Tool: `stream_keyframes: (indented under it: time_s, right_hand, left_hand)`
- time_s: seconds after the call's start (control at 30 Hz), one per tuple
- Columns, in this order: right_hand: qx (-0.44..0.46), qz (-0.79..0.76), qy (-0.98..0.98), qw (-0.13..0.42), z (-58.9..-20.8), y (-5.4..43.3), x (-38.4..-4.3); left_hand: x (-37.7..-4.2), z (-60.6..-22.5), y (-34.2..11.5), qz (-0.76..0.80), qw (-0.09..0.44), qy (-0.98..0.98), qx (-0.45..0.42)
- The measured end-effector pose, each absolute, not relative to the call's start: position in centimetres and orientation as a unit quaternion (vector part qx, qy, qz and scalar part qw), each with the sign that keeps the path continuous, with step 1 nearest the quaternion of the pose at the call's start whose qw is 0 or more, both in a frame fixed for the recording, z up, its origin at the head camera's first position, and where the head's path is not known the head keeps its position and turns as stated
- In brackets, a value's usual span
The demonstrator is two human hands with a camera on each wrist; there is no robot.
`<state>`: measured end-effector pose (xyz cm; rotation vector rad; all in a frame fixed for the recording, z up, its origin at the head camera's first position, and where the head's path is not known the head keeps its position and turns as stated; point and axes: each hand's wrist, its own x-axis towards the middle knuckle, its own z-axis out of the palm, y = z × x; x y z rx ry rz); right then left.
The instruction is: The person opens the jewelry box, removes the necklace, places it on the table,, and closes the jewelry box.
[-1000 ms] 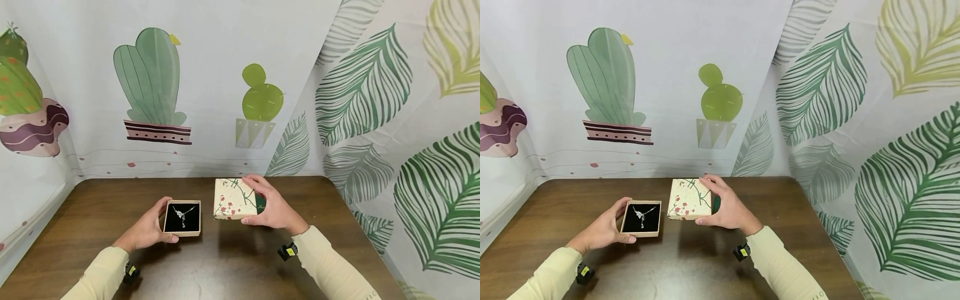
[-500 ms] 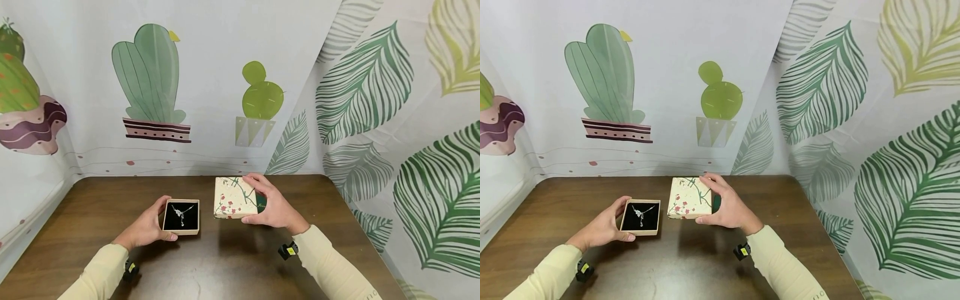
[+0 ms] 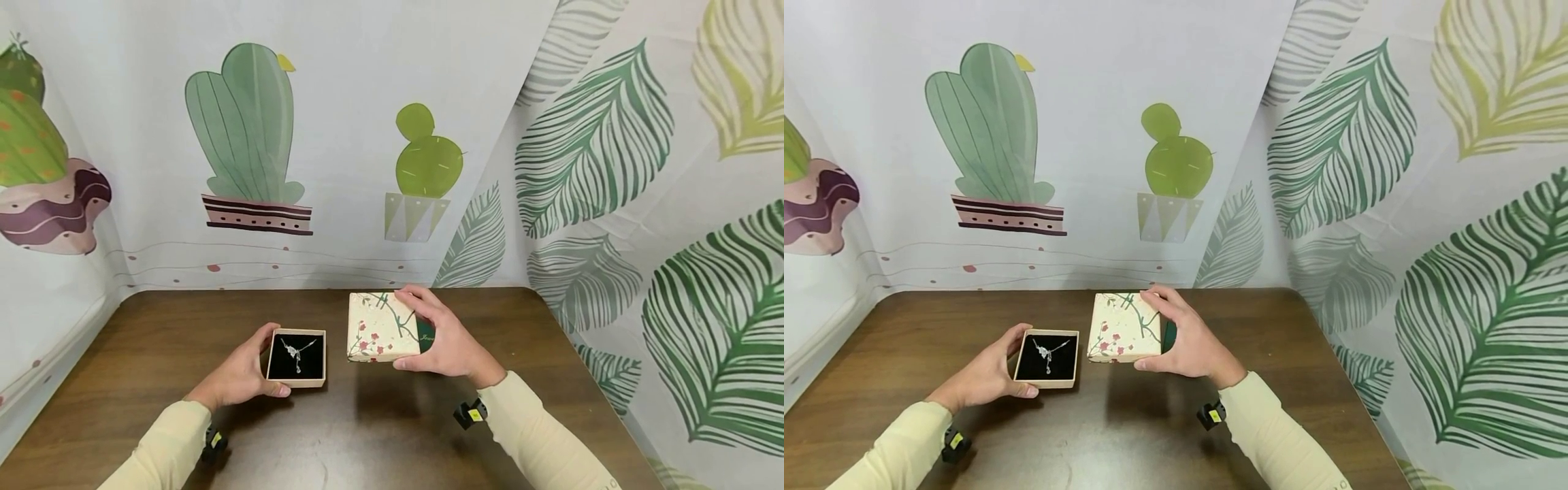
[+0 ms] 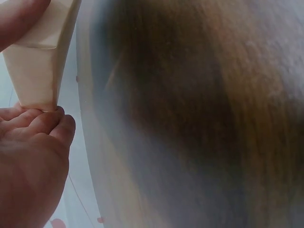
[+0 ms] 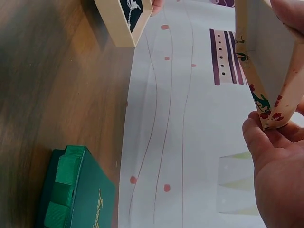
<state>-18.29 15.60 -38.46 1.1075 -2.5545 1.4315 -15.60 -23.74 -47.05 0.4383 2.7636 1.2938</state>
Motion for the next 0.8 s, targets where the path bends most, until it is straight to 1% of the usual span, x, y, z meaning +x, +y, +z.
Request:
stream_keyframes:
  time_s: [0.8]
  right_hand:
    - [0.362, 0.459, -0.811, 0.002, -38.51, 15.5, -18.0]
  left_hand:
    - [-15.77, -47.63, -24.11, 0.397, 0.035, 0.907, 0.138]
